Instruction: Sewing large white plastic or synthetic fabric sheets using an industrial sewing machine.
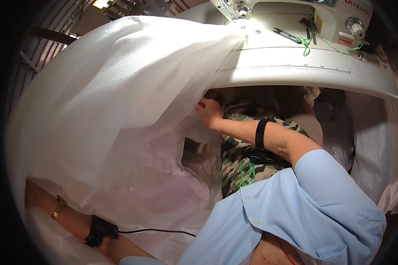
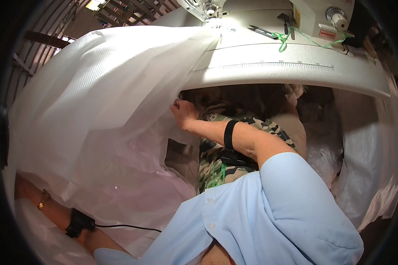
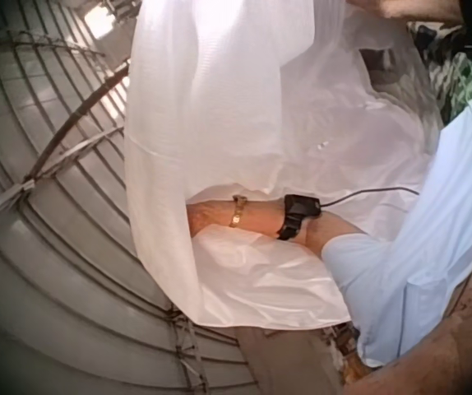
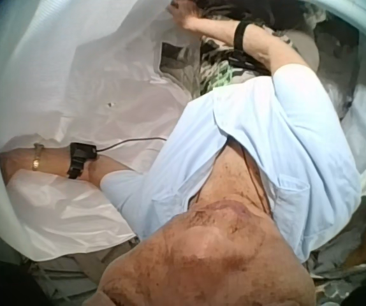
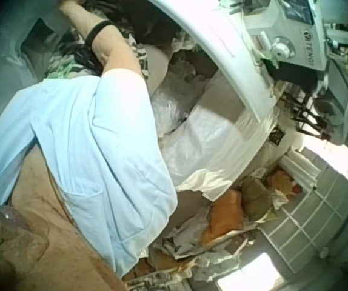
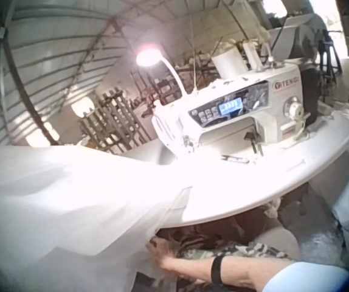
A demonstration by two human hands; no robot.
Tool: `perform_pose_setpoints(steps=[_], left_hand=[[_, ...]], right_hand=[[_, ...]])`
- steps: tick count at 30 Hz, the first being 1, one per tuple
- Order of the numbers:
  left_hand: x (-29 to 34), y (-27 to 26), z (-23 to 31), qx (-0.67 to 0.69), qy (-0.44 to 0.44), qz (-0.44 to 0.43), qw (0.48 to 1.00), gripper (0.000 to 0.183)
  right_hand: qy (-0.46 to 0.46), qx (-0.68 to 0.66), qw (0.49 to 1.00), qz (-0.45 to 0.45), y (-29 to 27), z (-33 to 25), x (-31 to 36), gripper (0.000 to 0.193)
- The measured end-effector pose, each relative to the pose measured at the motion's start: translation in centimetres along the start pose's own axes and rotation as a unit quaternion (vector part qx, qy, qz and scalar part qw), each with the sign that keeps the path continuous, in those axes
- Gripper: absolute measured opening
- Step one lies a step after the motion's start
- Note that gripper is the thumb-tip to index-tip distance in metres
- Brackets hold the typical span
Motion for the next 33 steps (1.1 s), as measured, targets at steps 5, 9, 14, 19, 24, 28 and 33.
perform_pose_setpoints(steps=[5, 9, 14, 19, 24, 28, 33], left_hand=[[0.4, 0.9, 0.7, -0.024, -0.015, -0.007, 1.000, 0.078], [0.2, 2.8, 1.5, -0.057, -0.024, -0.025, 0.998, 0.080], [2.8, 8.2, 2.1, -0.173, -0.042, -0.076, 0.981, 0.082], [19.3, 19.6, 4.3, -0.270, 0.040, -0.227, 0.935, 0.083], [36.4, 19.2, 16.0, 0.041, 0.313, -0.588, 0.745, 0.038], [38.6, 5.0, 30.9, 0.440, 0.230, -0.543, 0.677, 0.022], [38.8, -4.6, 42.3, 0.524, 0.324, -0.334, 0.714, 0.028]], right_hand=[[-0.089, 0.014, 0.996, 0.010, -0.8, -2.8, 0.9, 0.032], [-0.091, -0.101, 0.954, -0.269, -3.7, -7.7, 4.5, 0.030], [-0.010, -0.347, 0.872, -0.346, -13.9, -9.9, 10.3, 0.023], [0.144, -0.326, 0.872, -0.335, -12.8, -3.0, 11.9, 0.023], [0.052, -0.336, 0.880, -0.332, -11.8, -0.7, 11.9, 0.030], [0.138, -0.250, 0.920, -0.267, -10.7, 0.2, 11.3, 0.028], [0.047, -0.199, 0.953, -0.224, -14.3, -5.4, 12.1, 0.024]])
Point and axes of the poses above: each hand's wrist, its own x-axis away from the middle knuckle, its own y-axis out of the palm, z = x × y, the point moved 8 cm from there along -x, towards the middle knuckle, and after that the axes turned 6 degrees about -x, right-handed, at the moved point
